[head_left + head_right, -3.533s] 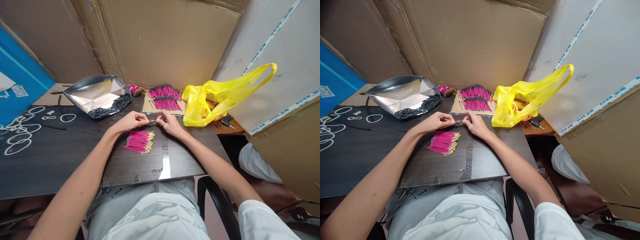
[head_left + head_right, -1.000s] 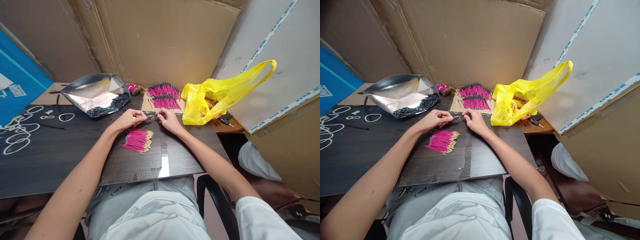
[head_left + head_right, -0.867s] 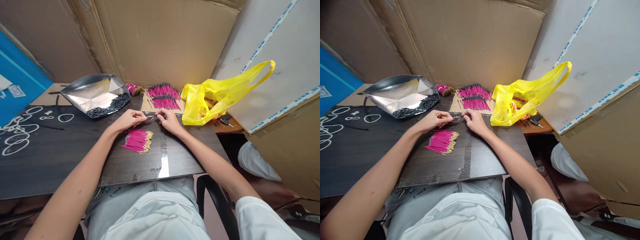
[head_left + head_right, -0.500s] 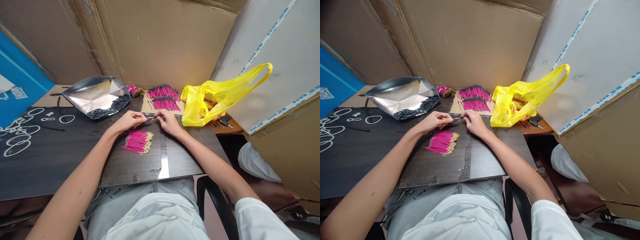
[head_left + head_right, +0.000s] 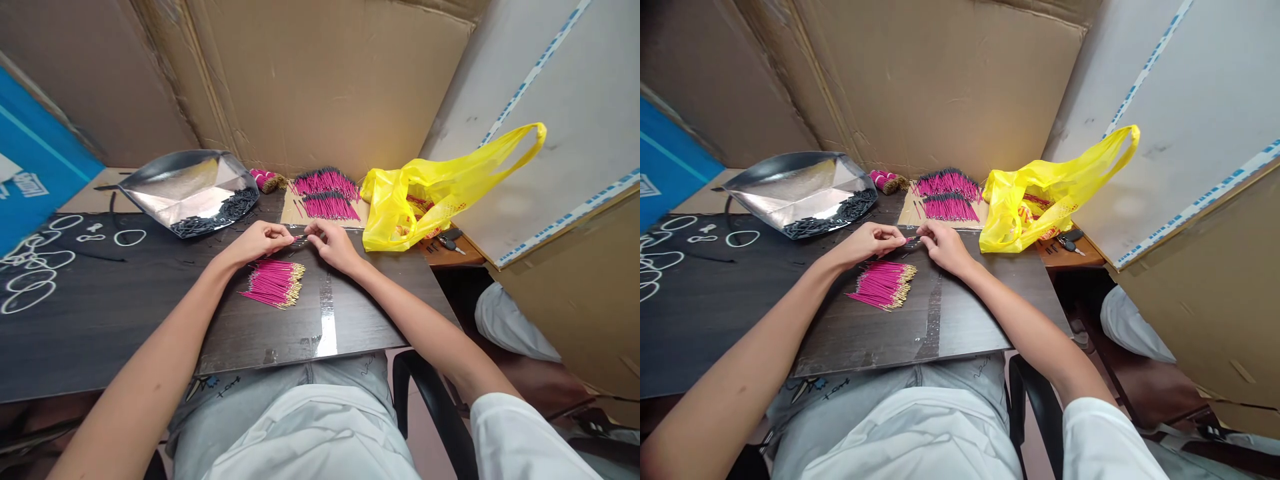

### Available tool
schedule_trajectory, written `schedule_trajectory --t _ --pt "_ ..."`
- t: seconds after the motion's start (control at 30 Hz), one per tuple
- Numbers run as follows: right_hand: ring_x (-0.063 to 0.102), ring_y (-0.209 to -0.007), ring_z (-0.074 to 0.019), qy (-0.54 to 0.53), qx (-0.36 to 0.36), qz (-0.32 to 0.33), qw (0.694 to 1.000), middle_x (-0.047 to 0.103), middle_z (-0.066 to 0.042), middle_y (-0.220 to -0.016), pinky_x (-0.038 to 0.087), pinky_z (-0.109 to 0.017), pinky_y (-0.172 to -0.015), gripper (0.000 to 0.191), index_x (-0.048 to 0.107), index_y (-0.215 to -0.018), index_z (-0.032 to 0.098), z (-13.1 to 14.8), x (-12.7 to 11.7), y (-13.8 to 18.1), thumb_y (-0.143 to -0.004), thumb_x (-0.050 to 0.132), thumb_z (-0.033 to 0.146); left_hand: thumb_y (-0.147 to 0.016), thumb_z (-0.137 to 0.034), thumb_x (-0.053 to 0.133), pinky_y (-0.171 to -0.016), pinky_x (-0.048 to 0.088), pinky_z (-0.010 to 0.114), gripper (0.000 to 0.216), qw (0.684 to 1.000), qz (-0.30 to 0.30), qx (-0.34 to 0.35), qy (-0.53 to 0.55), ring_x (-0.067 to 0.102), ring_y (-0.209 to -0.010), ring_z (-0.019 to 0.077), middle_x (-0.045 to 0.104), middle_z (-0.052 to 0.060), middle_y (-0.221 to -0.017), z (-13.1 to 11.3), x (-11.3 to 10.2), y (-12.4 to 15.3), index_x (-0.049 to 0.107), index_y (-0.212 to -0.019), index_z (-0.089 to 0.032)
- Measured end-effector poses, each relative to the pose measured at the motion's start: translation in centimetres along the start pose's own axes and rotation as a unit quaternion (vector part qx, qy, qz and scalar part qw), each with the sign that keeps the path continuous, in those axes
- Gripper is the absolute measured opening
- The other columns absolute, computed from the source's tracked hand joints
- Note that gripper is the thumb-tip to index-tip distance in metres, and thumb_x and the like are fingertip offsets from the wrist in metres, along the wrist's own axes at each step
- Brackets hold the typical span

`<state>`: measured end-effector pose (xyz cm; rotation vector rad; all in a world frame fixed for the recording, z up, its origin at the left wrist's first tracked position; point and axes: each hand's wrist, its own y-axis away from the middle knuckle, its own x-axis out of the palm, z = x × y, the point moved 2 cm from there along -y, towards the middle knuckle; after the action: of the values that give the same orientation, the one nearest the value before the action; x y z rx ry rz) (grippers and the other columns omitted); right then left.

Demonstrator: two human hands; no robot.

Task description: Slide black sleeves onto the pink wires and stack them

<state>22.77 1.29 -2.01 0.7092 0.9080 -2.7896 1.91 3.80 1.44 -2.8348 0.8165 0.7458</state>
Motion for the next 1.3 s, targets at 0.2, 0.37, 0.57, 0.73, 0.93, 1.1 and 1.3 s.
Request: schedule_trajectory --t 0.2,0.37,0.57,0.73,0.93,1.1,1.3 --pt "0.066 -0.087 -0.0180 -0.004 0.031 -0.003 1.000 0.072 -0.004 -0.097 0.051 -0.032 -0.082 0.006 0.064 -0.099 0.022 -0.12 0.01 0.09 -0.095 0.060 0.020 -0.081 -0.052 0.074 -0.049 0.031 0.024 0.037 1.000 0.004 0.001 -0.003 0.043 -0.051 0.0110 0.054 -0.001 -0.057 -0.04 0.01 -0.04 0.071 -0.077 -0.015" --pt "0.066 -0.089 -0.0184 -0.010 0.027 -0.017 0.999 0.073 -0.004 -0.098 0.051 -0.032 -0.082 0.006 0.067 -0.097 0.021 0.00 -0.12 -0.05 -0.093 0.062 0.019 -0.082 -0.052 0.074 -0.049 0.031 0.024 0.037 1.000 0.003 0.000 -0.001 0.042 -0.050 0.0109 0.054 -0.001 -0.056 -0.12 0.01 -0.02 0.071 -0.077 -0.015" --pt "0.067 -0.095 -0.0194 -0.008 0.023 0.000 1.000 0.075 -0.004 -0.100 0.051 -0.034 -0.088 0.009 0.070 -0.091 0.021 0.18 -0.22 -0.17 -0.093 0.062 0.019 -0.081 -0.051 0.074 -0.048 0.031 0.024 0.036 1.000 0.004 0.008 -0.004 0.043 -0.050 0.0109 0.053 -0.001 -0.056 0.02 0.00 -0.02 0.071 -0.076 -0.016" --pt "0.068 -0.093 -0.0187 -0.026 0.017 -0.007 0.999 0.076 -0.004 -0.098 0.051 -0.033 -0.086 0.009 0.072 -0.092 0.020 0.19 -0.32 -0.16 -0.092 0.063 0.018 -0.082 -0.051 0.074 -0.049 0.031 0.024 0.035 1.000 0.007 0.007 -0.004 0.043 -0.051 0.0110 0.054 0.000 -0.057 0.16 -0.12 -0.12 0.072 -0.077 -0.016" --pt "0.067 -0.092 -0.0186 -0.029 0.035 0.014 0.999 0.076 -0.004 -0.099 0.051 -0.034 -0.085 0.008 0.073 -0.094 0.020 0.28 -0.21 -0.14 -0.091 0.066 0.019 -0.080 -0.051 0.074 -0.048 0.028 0.025 0.036 1.000 0.013 0.010 -0.019 0.039 -0.050 0.0103 0.051 -0.001 -0.056 -0.24 0.17 -0.02 0.071 -0.075 -0.016" --pt "0.068 -0.091 -0.0184 -0.036 0.041 0.023 0.998 0.076 -0.003 -0.099 0.052 -0.033 -0.084 0.010 0.073 -0.097 0.021 0.34 -0.04 -0.01 -0.089 0.068 0.019 -0.079 -0.051 0.073 -0.048 0.026 0.025 0.035 0.999 0.010 0.009 -0.035 0.038 -0.050 0.0105 0.050 -0.002 -0.055 -0.28 0.44 -0.06 0.072 -0.073 -0.016" --pt "0.068 -0.090 -0.0187 -0.031 0.038 0.017 0.999 0.076 -0.003 -0.097 0.053 -0.034 -0.084 0.007 0.073 -0.096 0.021 0.36 0.16 0.07 -0.090 0.069 0.022 -0.080 -0.053 0.073 -0.049 0.026 0.025 0.037 0.999 0.016 0.007 -0.035 0.039 -0.050 0.0102 0.051 -0.002 -0.056 -0.15 0.52 -0.12 0.072 -0.075 -0.016"
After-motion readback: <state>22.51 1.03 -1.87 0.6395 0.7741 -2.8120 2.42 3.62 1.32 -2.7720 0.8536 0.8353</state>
